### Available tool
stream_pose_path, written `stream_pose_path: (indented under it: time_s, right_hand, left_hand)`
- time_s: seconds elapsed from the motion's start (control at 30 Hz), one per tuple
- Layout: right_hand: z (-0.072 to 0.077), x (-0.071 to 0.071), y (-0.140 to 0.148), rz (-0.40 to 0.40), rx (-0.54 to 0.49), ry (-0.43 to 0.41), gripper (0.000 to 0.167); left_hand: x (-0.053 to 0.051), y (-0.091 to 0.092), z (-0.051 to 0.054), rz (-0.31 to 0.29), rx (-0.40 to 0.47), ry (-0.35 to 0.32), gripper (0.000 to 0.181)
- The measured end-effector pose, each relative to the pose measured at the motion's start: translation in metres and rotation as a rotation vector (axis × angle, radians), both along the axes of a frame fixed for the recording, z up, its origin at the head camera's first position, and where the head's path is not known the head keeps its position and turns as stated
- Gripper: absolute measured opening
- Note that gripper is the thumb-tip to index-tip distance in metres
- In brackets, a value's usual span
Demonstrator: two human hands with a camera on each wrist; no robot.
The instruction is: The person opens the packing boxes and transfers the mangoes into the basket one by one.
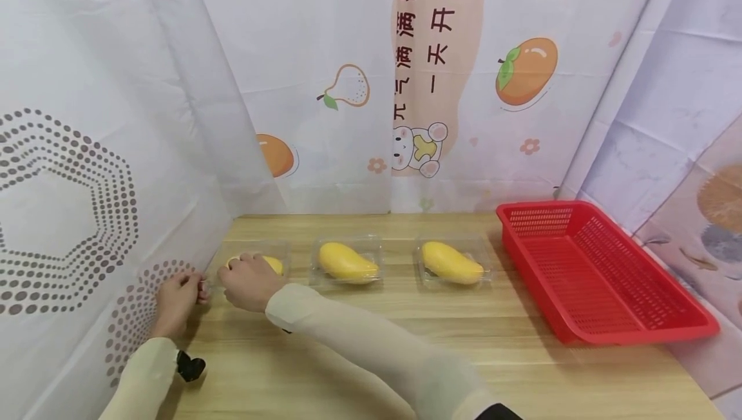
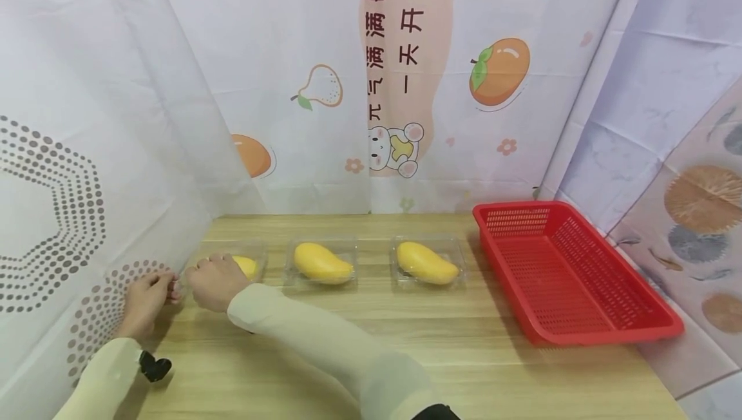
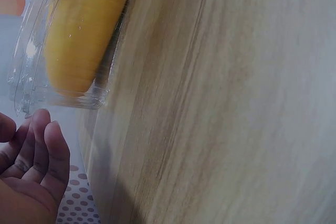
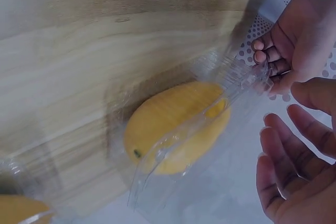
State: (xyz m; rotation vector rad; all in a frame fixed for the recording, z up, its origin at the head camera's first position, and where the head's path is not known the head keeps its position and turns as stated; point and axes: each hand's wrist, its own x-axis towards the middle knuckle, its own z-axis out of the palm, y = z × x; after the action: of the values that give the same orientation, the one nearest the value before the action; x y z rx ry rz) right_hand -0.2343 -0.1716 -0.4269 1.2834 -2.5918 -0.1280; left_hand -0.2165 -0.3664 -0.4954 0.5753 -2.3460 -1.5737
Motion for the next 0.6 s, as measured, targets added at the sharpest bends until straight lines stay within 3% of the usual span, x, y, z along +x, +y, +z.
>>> stream_pose_path:
  time_s: [0.23,0.6]
  right_hand:
    - [-0.005,-0.005,-0.011,-0.008,-0.029,-0.014,0.017]
    - [-0.014,-0.005,-0.02,-0.01,-0.029,-0.133,0.009]
  left_hand:
    - [0.002,0.003,0.0,-0.013,0.013,-0.017,0.04]
    - [0.005,0.004,-0.007,0.013,0.103,-0.018,0.037]
